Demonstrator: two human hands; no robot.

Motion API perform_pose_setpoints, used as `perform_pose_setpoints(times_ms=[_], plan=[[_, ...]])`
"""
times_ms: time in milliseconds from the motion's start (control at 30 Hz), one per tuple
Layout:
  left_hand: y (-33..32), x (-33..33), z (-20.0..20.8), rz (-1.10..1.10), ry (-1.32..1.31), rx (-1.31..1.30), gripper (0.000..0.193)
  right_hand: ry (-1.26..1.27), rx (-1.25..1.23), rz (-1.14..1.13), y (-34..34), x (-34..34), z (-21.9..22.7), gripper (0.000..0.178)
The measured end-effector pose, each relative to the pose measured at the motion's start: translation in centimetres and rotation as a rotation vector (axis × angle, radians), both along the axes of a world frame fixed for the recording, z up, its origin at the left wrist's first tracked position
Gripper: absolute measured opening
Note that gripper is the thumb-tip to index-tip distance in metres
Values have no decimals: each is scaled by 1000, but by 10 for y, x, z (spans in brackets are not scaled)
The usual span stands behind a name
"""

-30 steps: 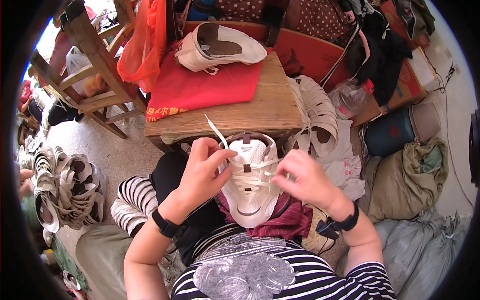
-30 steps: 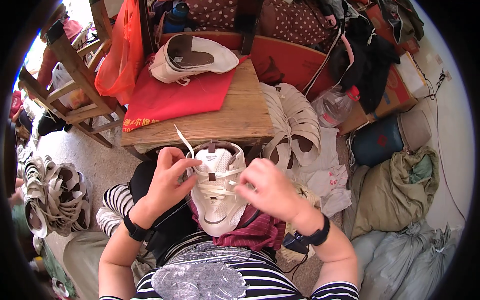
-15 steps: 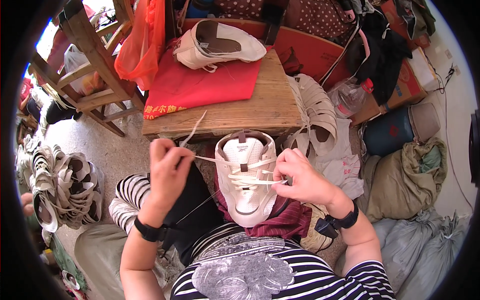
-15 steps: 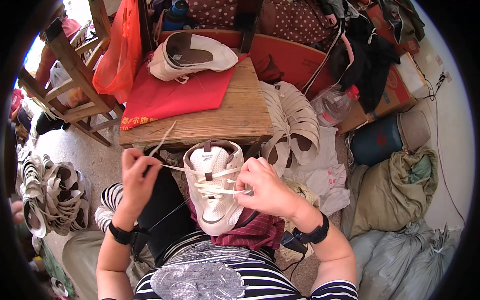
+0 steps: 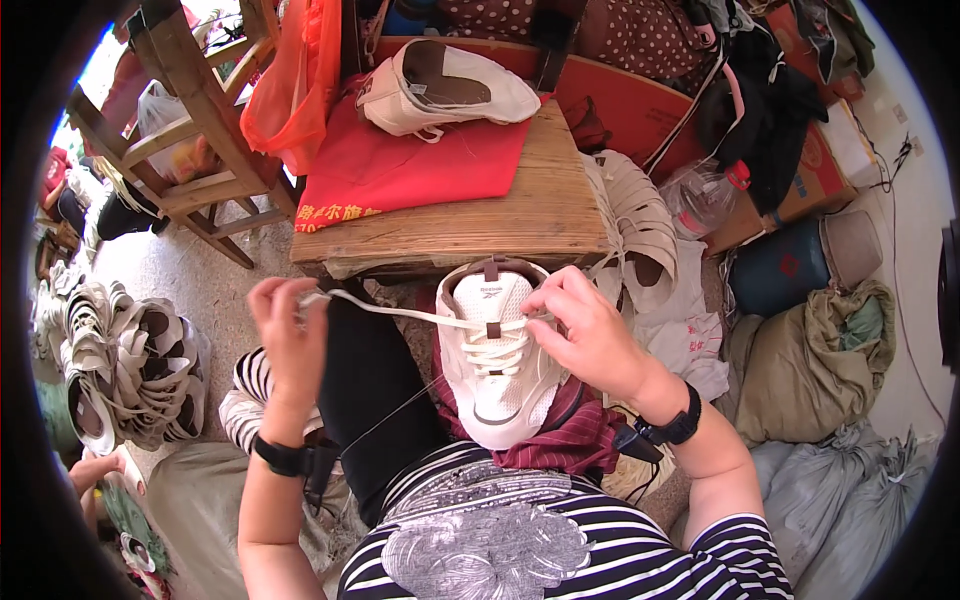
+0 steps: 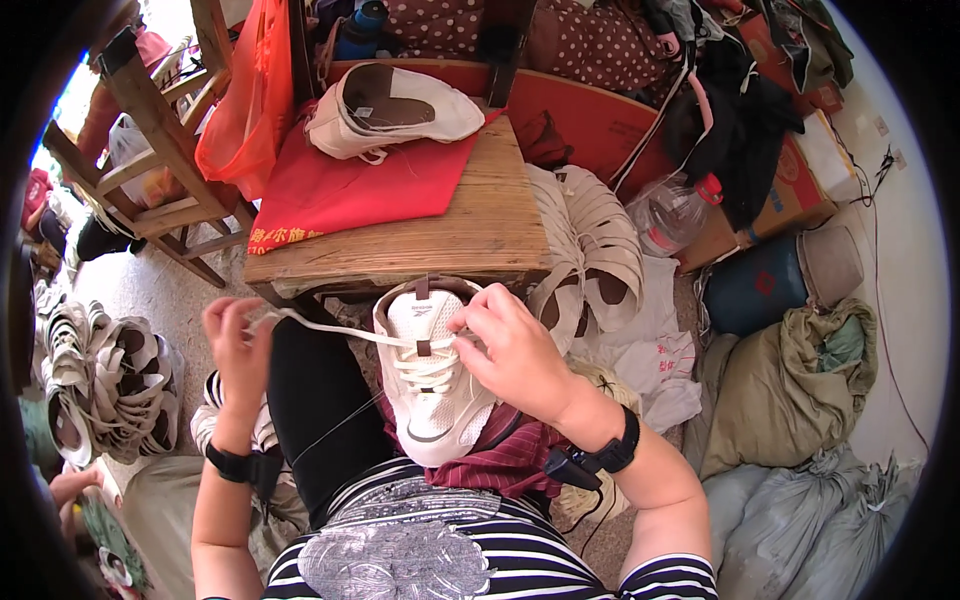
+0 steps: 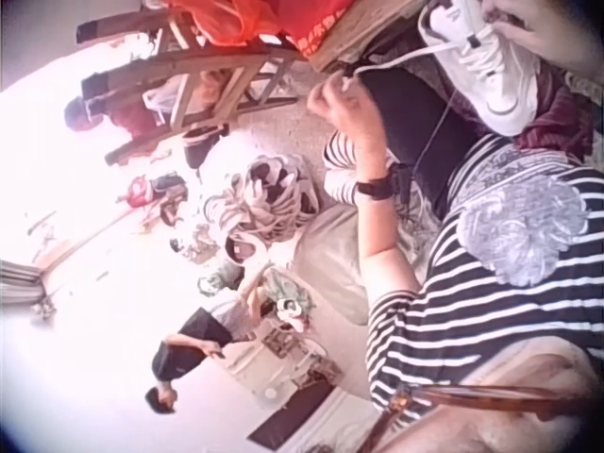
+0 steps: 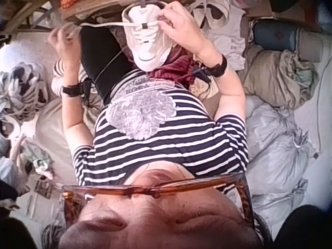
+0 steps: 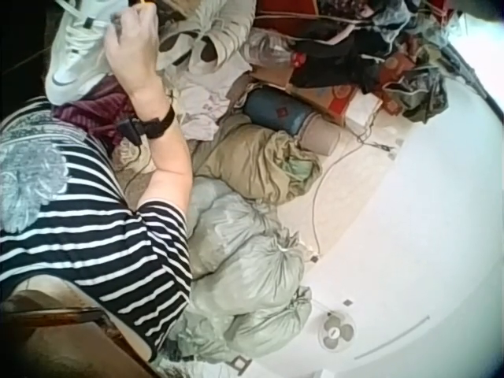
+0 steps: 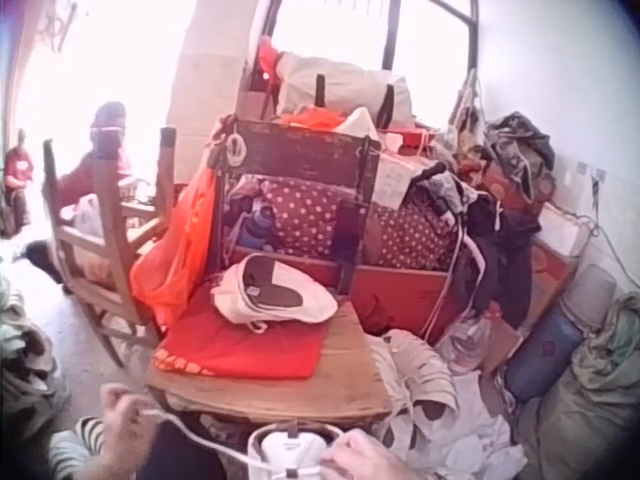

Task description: The recorder is lacing a white athletic shoe in a workshop setting.

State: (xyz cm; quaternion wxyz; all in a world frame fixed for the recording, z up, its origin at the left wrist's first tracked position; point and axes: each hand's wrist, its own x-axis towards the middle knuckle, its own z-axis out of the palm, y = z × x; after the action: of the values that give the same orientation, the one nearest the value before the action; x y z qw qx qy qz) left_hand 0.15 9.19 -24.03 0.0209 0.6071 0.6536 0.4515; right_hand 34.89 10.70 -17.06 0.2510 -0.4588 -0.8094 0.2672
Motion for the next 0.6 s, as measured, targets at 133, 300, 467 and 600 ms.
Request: perform_pose_setpoints(times_ms=[133,300,467,600], plan=[[-16,60,12,-402,-205,-63,19,-157,170,90,3,-12,-5,14],[-12,104,22,-621,-93,-139,21,-270,88,126,2,-19,2,14],[-2,116,12,-636,-36,-100,15,-305,56,149,4,-17,-2,19],[-2,117,14,-696,-247,-305,12,-214,173,232,5,-15,-8,21]])
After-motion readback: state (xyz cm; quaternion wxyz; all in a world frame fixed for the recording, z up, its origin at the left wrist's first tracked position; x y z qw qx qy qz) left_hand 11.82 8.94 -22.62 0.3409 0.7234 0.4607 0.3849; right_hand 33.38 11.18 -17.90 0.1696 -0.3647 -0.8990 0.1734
